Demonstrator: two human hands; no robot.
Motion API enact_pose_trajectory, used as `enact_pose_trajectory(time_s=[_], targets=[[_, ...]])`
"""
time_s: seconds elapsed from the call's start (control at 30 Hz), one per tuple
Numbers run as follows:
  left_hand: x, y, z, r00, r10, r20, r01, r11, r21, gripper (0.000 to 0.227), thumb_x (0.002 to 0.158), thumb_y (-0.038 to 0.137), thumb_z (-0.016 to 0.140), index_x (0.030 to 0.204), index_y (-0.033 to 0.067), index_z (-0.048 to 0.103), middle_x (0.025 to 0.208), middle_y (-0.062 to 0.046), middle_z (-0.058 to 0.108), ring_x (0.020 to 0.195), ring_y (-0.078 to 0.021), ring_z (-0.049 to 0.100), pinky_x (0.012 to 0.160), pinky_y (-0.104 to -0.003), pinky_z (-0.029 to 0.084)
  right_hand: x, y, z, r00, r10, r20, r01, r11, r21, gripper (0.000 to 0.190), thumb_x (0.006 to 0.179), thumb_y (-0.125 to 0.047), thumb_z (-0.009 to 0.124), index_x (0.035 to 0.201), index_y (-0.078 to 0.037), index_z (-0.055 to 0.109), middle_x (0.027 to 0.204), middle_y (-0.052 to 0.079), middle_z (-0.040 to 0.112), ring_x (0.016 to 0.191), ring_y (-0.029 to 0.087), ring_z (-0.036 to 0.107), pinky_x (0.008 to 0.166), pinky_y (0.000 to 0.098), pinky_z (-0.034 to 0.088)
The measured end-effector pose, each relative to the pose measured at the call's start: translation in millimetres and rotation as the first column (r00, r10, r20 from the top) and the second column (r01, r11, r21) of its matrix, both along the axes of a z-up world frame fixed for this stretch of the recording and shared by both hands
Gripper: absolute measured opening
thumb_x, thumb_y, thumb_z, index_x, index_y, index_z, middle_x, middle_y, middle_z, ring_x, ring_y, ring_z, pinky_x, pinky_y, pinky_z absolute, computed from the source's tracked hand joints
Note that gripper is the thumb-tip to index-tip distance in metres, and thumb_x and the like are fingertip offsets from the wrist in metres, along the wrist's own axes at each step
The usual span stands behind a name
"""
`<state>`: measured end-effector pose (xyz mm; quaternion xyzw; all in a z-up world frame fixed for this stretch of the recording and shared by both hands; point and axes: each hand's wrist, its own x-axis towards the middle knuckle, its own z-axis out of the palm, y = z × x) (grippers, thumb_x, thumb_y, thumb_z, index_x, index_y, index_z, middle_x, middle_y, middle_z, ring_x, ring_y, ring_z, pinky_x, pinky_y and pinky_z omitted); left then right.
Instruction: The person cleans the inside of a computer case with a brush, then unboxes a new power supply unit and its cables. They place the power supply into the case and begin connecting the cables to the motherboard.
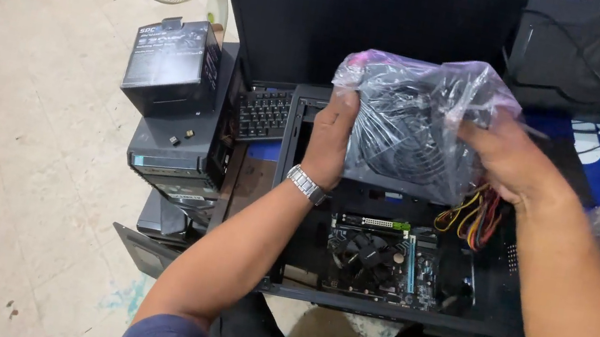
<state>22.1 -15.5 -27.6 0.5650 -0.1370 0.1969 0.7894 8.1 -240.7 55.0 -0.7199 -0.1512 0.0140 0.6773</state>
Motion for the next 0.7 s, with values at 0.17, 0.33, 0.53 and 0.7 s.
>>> enact_pose_trajectory(time_s=[0.17, 0.33, 0.53, 0.7], targets=[[-19, -6, 36, 0.991, 0.047, 0.128, -0.076, 0.969, 0.234, 0.031, 0.107, 0.041, 0.041, 0.086, 0.0197, 0.049, 0.085, 0.007, 0.043, 0.079, -0.0081, 0.039, 0.077, -0.03, 0.035, -13, -7, 42, 0.888, -0.03, -0.46, -0.031, 0.992, -0.125, 0.087, 0.061, -0.064, 0.054, 0.131, -0.012, 0.05, 0.113, 0.014, 0.066, 0.108, 0.03, 0.066, 0.098, 0.0536, 0.057], [-25, -5, 28, 0.994, -0.111, -0.013, 0.111, 0.971, 0.211, 0.02, 0.106, 0.037, 0.044, 0.114, 0.0184, 0.046, 0.106, 0.003, 0.05, 0.092, -0.0097, 0.05, 0.087, -0.03, 0.044, -46, 21, 89, 0.845, -0.183, -0.502, 0.117, 0.98, -0.161, 0.107, 0.056, -0.078, 0.036, 0.143, -0.018, 0.053, 0.136, 0.011, 0.066, 0.128, 0.025, 0.064, 0.111, 0.044, 0.05], [-32, -8, 48, 0.915, 0.04, -0.401, 0.015, 0.991, 0.131, 0.057, 0.086, 0.068, 0.04, 0.12, 0.0223, 0.046, 0.098, 0.001, 0.063, 0.08, -0.0179, 0.062, 0.07, -0.034, 0.044, -58, 30, 88, 0.878, -0.165, -0.449, 0.134, 0.986, -0.1, 0.126, 0.048, -0.084, 0.022, 0.159, -0.026, 0.034, 0.158, 0.017, 0.051, 0.145, 0.032, 0.052, 0.115, 0.0551, 0.044], [-8, 6, 32, 0.958, -0.023, -0.285, -0.075, 0.941, -0.329, 0.056, 0.086, 0.058, 0.06, 0.12, 0.016, 0.046, 0.11, -0.006, 0.058, 0.093, -0.0177, 0.059, 0.078, -0.034, 0.051, -13, -10, 20, 0.892, 0.02, -0.451, 0.06, 0.985, 0.161, 0.039, 0.101, -0.056, 0.058, 0.115, -0.02, 0.066, 0.092, -0.003, 0.069, 0.073, 0.012, 0.068, 0.062, 0.0277, 0.059]])
